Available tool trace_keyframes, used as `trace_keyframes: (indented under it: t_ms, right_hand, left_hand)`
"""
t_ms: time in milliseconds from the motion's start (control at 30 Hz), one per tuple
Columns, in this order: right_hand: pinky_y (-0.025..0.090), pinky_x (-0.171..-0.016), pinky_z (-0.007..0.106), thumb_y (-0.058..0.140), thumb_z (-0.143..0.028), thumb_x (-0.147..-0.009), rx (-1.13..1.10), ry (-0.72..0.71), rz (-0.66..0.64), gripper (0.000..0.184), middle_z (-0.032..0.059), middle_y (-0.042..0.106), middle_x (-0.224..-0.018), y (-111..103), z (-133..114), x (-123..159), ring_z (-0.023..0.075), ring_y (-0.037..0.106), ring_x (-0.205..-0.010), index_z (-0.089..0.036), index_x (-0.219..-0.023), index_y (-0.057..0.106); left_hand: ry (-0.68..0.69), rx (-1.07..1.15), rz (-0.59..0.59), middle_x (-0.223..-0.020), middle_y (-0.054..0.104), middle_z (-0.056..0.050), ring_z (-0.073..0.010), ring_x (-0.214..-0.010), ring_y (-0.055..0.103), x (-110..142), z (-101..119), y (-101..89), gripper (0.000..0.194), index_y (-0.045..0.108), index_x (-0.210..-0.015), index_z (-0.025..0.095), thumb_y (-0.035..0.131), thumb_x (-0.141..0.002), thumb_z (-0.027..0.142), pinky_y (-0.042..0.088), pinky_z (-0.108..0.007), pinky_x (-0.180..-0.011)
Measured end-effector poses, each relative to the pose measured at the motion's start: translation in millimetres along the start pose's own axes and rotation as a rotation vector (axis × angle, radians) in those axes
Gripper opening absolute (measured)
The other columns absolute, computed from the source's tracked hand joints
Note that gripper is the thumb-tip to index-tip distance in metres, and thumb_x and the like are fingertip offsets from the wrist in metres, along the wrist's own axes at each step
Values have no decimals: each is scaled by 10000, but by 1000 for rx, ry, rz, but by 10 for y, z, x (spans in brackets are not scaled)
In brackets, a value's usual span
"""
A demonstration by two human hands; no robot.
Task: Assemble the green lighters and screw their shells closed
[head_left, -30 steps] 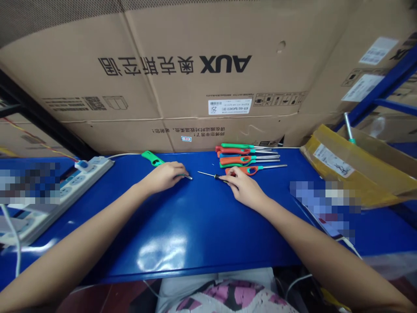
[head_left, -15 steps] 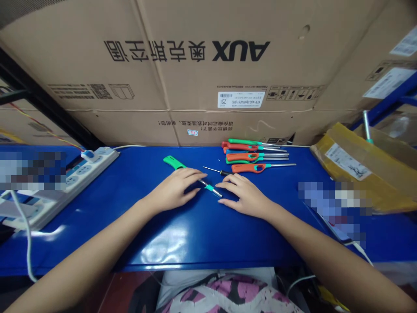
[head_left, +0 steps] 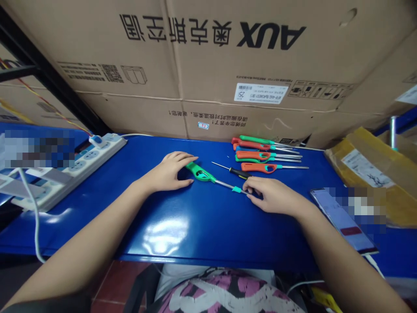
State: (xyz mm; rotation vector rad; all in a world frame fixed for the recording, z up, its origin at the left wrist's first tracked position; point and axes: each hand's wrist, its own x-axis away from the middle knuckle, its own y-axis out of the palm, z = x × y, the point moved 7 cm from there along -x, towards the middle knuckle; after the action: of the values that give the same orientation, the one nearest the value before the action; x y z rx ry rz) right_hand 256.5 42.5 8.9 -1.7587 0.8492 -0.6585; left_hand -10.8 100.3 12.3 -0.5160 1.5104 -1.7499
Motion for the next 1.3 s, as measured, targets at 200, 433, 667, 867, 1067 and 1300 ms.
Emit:
trace_keyframes:
  t_ms: [200,433,667,867,1067,1300]
  right_hand:
    - [474,-695,283,662,-373,-860,-15,-18,-1,201,24,685,-914,-55,-59,34,171,628,-791,-228,-1001,664]
    - [488,-1007,383,626,-498,-923,10,-120,139,543,76,631,-1313,55,-263,-82,242,571,-1250,-264,-1401,521]
    - [508,-892,353,640,-514,-913,-70,-200,66,411,63,706,-1101,113,-276,-80,221,655,-1025,-234,-1214,656]
    - [508,-943,355,453,-328,-1029,-130,-94,190,299,51,746,-1129,86,-142,-105,203,679,-1037,-227,-1182,690]
    - [544,-886,341,466,-284,-1011,-113,-40,288,275,39,766,-1114,69,-75,-109,213,723,-984,-231,-1157,693]
    - [498,-569,256,505,-282,-984,-410,60,510,208,-3,714,-703,-119,-3,-10,133,639,-529,-213,-1076,678]
  left_hand:
    - [155,277,-2,-1191,682,-90,-220,-1112,623,-40,186,68,326,675,-1224,209,628,-929,340,495,-371,-1006]
    - [168,460,8,-1094,708,-77,-206,-1015,655,-54,530,219,355,688,-1201,214,727,-875,346,526,-355,-938]
    - [147,454,32,-1095,718,-72,-221,-1003,645,-46,818,369,429,653,-1239,207,763,-839,317,515,-379,-926]
    - [49,500,50,-1274,684,-82,-256,-1157,644,-32,740,429,596,588,-1325,237,817,-784,334,501,-418,-1019]
    - [42,527,74,-1364,608,-110,-259,-1208,604,-14,706,425,763,470,-1442,231,823,-780,366,508,-406,-1026]
    - [7,511,150,-1127,648,-73,-188,-901,627,-20,656,395,765,437,-1461,205,802,-801,330,551,-346,-842]
